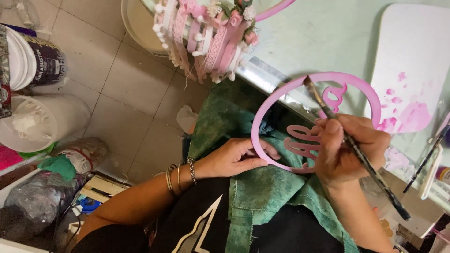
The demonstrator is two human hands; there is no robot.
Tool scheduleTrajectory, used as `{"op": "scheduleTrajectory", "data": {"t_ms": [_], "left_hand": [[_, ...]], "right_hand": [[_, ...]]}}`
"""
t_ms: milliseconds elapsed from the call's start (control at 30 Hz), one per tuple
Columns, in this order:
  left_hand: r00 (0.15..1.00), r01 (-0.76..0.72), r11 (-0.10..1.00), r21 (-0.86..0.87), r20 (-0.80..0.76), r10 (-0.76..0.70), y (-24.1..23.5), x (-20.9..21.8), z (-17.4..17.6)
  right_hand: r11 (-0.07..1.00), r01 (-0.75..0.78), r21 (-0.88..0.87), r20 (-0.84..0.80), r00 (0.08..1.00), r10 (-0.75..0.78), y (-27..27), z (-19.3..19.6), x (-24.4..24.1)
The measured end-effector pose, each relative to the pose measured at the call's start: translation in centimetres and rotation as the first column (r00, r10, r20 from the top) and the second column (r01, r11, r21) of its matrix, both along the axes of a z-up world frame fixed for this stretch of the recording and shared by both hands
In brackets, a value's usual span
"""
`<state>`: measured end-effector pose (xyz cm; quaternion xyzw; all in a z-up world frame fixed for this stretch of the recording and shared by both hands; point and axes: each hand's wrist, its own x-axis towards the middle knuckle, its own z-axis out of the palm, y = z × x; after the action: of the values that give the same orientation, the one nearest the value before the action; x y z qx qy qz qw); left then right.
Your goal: The person is painting a pink wooden name sign that says 'Alma' using a small paintbrush and pink paint on a workshop table.
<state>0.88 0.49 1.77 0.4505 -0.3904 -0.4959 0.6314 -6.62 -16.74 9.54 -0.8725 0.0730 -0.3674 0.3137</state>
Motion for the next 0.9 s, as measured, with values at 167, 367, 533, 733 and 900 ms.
{"op": "scheduleTrajectory", "data": {"t_ms": [167,367,533,733,900], "left_hand": [[1.0,0.025,1.0,0.0,-0.019,-0.025,0.0,0.3,0.3],[1.0,0.018,0.999,0.034,0.012,-0.018,0.1,0.1,0.1],[1.0,0.018,1.0,0.025,-0.021,-0.018,0.0,0.0,0.1],[1.0,0.015,1.0,0.008,-0.003,-0.015,0.0,0.1,0.1],[1.0,0.022,1.0,0.008,-0.02,-0.021,0.0,0.2,0.2]], "right_hand": [[0.939,-0.338,0.058,-0.041,0.939,0.34,0.7,0.4,0.2],[0.996,-0.083,0.021,0.041,0.996,0.082,0.3,0.0,0.1],[0.968,-0.207,0.138,-0.057,0.975,0.217,1.5,1.8,1.1],[0.989,-0.127,0.078,-0.003,0.992,0.128,0.7,0.5,0.2],[0.965,-0.247,0.084,0.055,0.968,0.243,0.3,-0.3,0.0]]}}
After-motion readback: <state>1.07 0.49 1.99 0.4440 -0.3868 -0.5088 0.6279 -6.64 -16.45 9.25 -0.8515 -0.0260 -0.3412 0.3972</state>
